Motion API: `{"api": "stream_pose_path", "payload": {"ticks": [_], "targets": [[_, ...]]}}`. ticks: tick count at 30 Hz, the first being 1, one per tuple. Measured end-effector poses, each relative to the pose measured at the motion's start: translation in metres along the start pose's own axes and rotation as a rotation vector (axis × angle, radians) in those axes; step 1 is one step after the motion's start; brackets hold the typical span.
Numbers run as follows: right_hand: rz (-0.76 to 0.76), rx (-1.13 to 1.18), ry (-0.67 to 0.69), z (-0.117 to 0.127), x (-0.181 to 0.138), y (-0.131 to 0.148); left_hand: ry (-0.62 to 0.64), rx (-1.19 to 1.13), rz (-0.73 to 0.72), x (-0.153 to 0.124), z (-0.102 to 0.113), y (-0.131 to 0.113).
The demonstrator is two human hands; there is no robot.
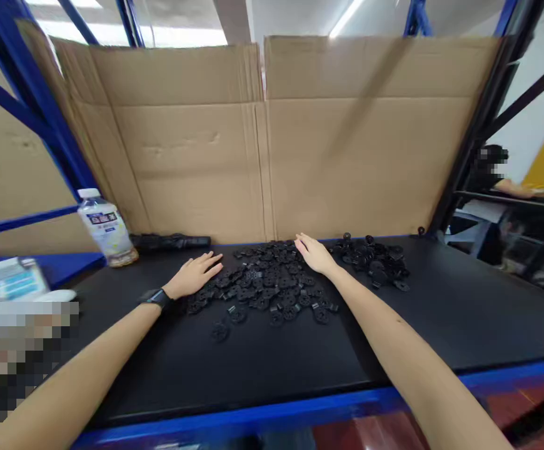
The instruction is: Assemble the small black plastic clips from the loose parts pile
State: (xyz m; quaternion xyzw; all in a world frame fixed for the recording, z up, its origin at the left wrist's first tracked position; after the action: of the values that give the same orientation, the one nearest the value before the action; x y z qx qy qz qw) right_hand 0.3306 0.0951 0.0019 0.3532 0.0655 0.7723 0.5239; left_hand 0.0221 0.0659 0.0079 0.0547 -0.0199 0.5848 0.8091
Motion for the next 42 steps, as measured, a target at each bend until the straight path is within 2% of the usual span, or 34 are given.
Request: {"api": "stream_pose_path", "payload": {"ticks": [5, 11, 14, 20, 22, 31, 35, 42], "targets": [[0.084, -0.061, 0.082, -0.011, 0.007, 0.022, -0.032, -0.062, 0.011, 0.001, -0.001, 0.003], [0.022, -0.159, 0.302, -0.029, 0.007, 0.023, -0.02, -0.087, 0.033, 0.003, -0.002, 0.005], [0.082, -0.137, 0.298, -0.029, 0.004, 0.031, -0.022, -0.079, 0.028, 0.003, -0.003, 0.006], [0.149, -0.06, 0.137, -0.018, 0.005, 0.055, -0.032, -0.066, 0.021, 0.004, -0.004, 0.006], [0.145, -0.087, 0.128, -0.021, 0.009, 0.063, -0.035, -0.061, 0.025, 0.004, -0.004, 0.006], [0.01, -0.221, 0.382, -0.072, 0.029, 0.071, -0.042, -0.077, 0.032, 0.003, -0.004, 0.006], [0.008, -0.224, 0.402, -0.074, 0.027, 0.077, -0.041, -0.081, 0.037, 0.004, -0.005, 0.007], [0.134, -0.111, 0.4, -0.065, 0.013, 0.102, -0.042, -0.076, 0.024, 0.005, -0.007, 0.007]]}}
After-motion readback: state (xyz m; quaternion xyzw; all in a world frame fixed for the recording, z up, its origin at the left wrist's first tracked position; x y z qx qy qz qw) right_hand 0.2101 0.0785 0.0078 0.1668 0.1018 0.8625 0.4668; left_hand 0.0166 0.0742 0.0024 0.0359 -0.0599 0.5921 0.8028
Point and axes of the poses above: each hand's wrist, its own x-axis towards the middle knuckle, its own z-axis out of the back of the hand, y = z × x, the point moved 7 cm from there along x, towards the middle knuckle, and after that the axes turned 1 degree about y, right-handed, at the moved point
